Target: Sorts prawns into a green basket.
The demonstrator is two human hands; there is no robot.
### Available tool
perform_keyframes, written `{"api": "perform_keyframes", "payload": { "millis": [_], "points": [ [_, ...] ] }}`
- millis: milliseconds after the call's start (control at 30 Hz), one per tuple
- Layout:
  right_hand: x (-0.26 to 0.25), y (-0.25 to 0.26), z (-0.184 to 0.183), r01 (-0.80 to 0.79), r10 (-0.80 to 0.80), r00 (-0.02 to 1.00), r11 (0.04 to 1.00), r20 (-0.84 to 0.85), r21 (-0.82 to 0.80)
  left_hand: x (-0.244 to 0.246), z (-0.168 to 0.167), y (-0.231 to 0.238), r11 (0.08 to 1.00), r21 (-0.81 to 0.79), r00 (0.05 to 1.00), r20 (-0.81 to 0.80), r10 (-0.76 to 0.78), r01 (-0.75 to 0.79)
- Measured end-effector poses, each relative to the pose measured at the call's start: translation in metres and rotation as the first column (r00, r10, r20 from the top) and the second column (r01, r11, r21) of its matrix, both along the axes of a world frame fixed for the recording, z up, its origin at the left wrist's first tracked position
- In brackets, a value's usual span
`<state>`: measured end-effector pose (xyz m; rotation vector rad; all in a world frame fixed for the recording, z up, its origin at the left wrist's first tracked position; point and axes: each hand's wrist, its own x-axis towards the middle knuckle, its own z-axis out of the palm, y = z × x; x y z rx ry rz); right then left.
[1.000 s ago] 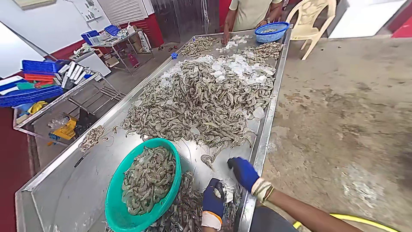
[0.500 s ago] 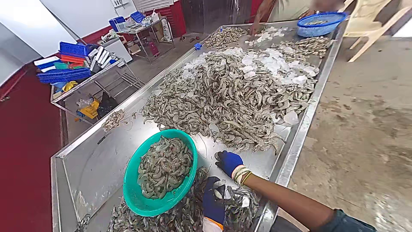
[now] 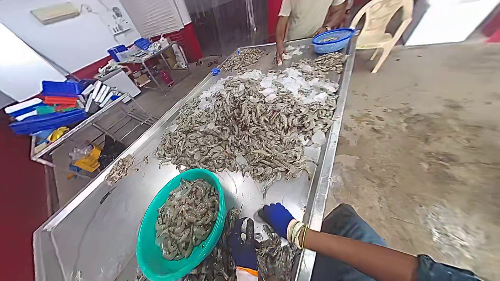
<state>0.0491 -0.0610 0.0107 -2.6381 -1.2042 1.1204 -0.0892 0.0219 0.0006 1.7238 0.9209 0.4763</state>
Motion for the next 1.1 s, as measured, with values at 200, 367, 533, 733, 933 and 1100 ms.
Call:
{"api": "perform_keyframes", "payload": {
  "millis": [200,367,533,733,933,1100],
  "points": [
    [0.003,-0.016,0.026,0.102,-0.097,0.992,0.993,0.077,-0.057,0.010,-0.001,-0.010,0.989,-0.067,0.967,0.226,-0.114,0.132],
    [0.018,0.002,0.023,-0.353,0.348,0.933,0.935,0.097,0.042,0.009,0.004,-0.001,0.953,-0.303,0.960,0.272,0.067,0.019],
    [0.001,0.022,-0.011,-0.400,0.399,0.917,0.914,0.029,0.074,0.003,-0.008,0.014,0.998,0.032,0.979,0.194,-0.064,0.059],
    [0.011,0.007,0.037,-0.170,0.167,0.980,0.985,-0.108,-0.017,0.016,0.011,-0.007,0.962,0.039,0.962,-0.050,-0.268,0.270],
    [0.015,-0.017,0.029,-0.209,0.192,0.970,0.971,0.150,0.114,0.050,0.033,-0.035,0.972,-0.036,0.847,-0.484,-0.220,0.232],
    [0.028,-0.034,0.032,-0.201,0.171,0.962,0.971,0.215,0.127,0.039,0.039,-0.033,0.934,-0.221,0.876,-0.338,-0.344,0.281]
  ]
}}
